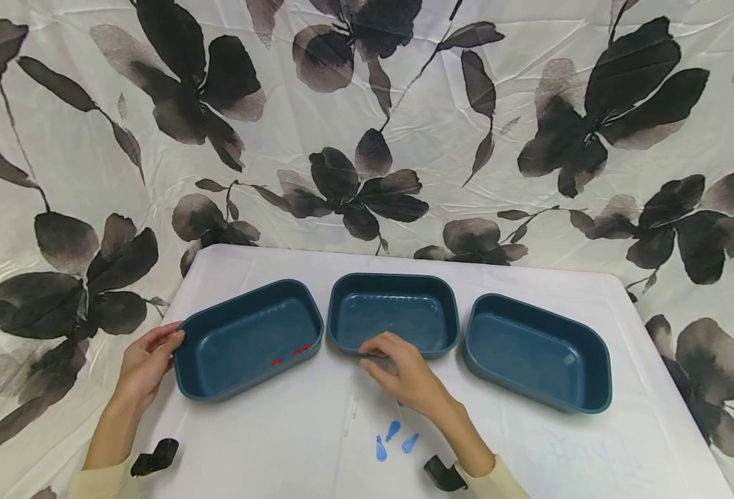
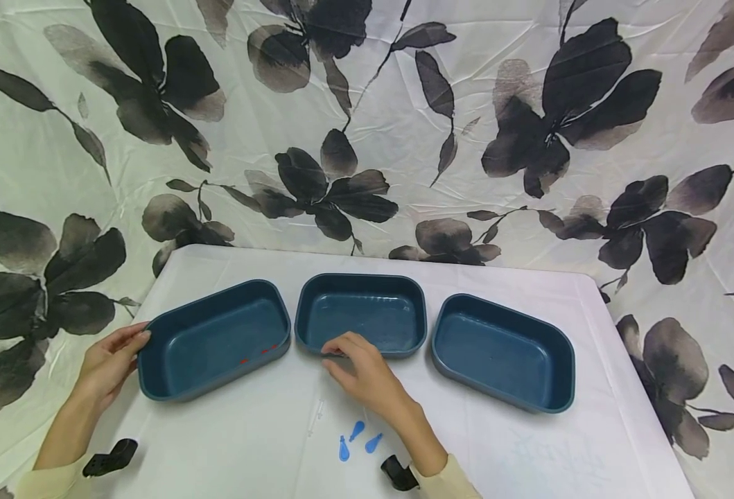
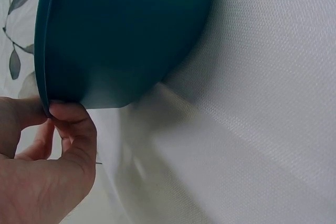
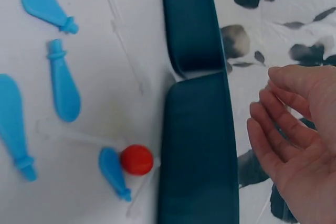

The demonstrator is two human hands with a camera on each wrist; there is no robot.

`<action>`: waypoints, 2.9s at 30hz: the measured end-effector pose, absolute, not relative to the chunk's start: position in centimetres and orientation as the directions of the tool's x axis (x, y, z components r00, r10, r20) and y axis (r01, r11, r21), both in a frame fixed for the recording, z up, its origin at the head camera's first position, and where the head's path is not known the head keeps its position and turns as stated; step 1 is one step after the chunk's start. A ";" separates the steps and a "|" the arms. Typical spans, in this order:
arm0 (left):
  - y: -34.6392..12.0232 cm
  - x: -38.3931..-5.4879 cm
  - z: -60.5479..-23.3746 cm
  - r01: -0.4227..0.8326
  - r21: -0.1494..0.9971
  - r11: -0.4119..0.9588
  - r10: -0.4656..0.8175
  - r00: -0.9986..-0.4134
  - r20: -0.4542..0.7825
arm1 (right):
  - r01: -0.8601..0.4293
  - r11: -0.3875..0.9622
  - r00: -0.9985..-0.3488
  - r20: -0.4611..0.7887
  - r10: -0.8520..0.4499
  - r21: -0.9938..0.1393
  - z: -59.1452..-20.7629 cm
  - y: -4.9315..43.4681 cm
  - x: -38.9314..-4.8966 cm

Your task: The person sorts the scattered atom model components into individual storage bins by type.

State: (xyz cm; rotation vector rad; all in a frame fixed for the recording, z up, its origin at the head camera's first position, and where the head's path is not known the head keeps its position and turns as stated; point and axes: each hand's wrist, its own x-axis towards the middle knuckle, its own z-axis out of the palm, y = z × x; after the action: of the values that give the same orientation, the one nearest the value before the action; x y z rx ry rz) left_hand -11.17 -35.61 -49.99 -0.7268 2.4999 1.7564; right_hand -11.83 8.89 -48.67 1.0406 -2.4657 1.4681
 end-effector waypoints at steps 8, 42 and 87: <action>-35.7 -11.1 -50.0 -0.363 0.894 0.261 -0.358 -0.897 -0.260 | -0.552 0.322 -0.799 0.377 -0.468 -0.769 -50.0 10.9 -10.6; -35.6 -11.2 -49.9 -0.379 0.893 0.243 -0.386 -0.882 -0.269 | -0.535 0.419 -0.824 0.345 -0.449 -0.733 -54.5 13.6 -8.5; -35.5 -11.2 -50.3 -0.415 0.872 0.259 -0.396 -0.869 -0.296 | -0.560 0.303 -0.757 0.328 -0.565 -0.771 -50.2 9.5 -11.2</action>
State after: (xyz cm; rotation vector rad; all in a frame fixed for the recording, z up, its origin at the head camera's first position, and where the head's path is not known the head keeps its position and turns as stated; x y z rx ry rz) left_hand -11.20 -35.46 -50.27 -0.7989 2.4793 1.7260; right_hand -11.24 9.51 -50.23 1.0959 -2.5395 1.4992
